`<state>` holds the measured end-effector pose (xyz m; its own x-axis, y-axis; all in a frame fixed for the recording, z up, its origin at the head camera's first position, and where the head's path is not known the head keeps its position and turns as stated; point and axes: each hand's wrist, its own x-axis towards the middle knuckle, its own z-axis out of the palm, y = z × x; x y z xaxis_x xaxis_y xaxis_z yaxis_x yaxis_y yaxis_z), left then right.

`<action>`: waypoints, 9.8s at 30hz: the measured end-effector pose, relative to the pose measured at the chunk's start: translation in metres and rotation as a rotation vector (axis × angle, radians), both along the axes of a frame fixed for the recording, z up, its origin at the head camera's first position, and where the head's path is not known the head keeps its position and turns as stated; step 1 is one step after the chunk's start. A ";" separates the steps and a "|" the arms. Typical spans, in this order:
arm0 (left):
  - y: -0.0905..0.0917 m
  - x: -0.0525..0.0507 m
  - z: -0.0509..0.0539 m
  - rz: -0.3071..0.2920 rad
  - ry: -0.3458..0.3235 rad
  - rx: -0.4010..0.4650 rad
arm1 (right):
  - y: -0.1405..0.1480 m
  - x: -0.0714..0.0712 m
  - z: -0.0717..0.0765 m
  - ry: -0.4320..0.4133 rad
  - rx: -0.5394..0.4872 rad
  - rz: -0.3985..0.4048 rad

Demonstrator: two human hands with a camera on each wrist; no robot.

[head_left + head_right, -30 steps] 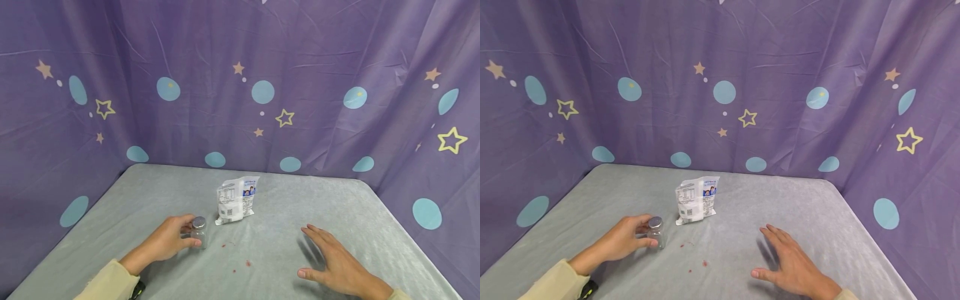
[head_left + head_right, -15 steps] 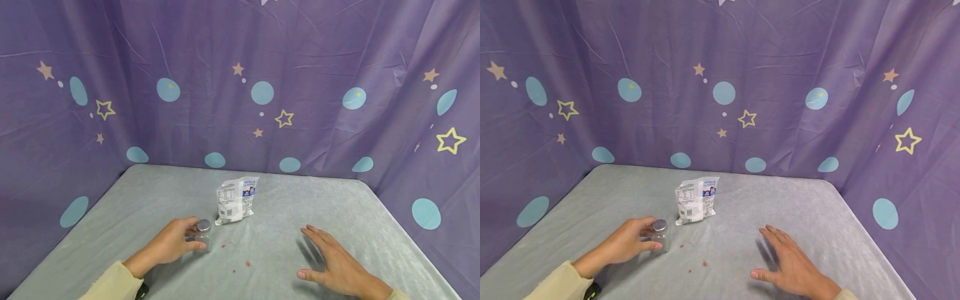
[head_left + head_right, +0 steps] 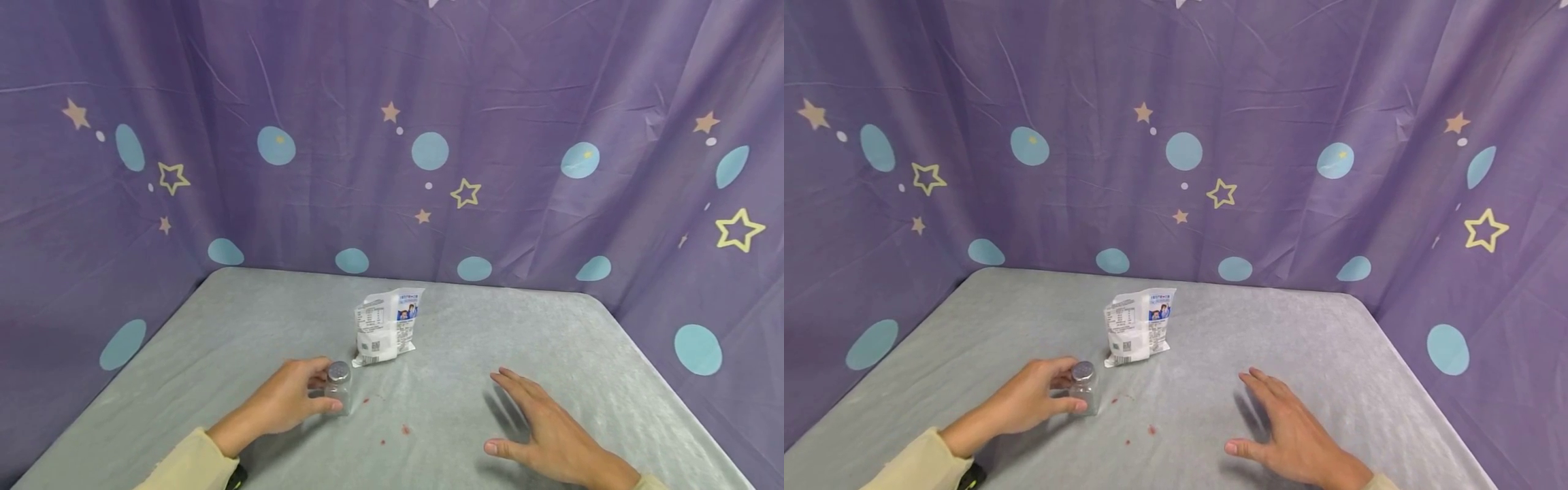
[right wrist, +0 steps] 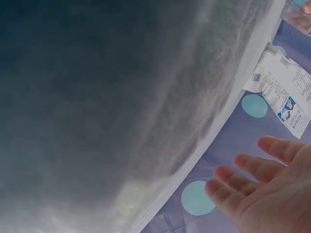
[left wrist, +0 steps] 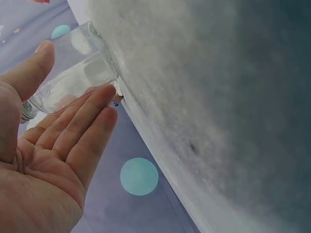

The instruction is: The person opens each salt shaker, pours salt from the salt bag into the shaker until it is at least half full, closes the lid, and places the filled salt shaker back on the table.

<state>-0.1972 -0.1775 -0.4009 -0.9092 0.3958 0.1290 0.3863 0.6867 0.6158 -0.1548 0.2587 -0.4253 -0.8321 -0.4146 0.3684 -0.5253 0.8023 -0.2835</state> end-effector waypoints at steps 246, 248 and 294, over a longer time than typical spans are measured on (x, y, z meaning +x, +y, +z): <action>0.126 0.043 -0.003 -0.180 0.111 -0.011 | -0.085 0.016 0.016 -0.103 -0.559 0.247; 0.127 0.043 -0.004 -0.180 0.117 -0.010 | -0.086 0.016 0.017 -0.091 -0.567 0.267; 0.133 0.041 -0.007 -0.185 0.103 -0.078 | -0.072 0.015 0.014 -0.040 -0.562 0.277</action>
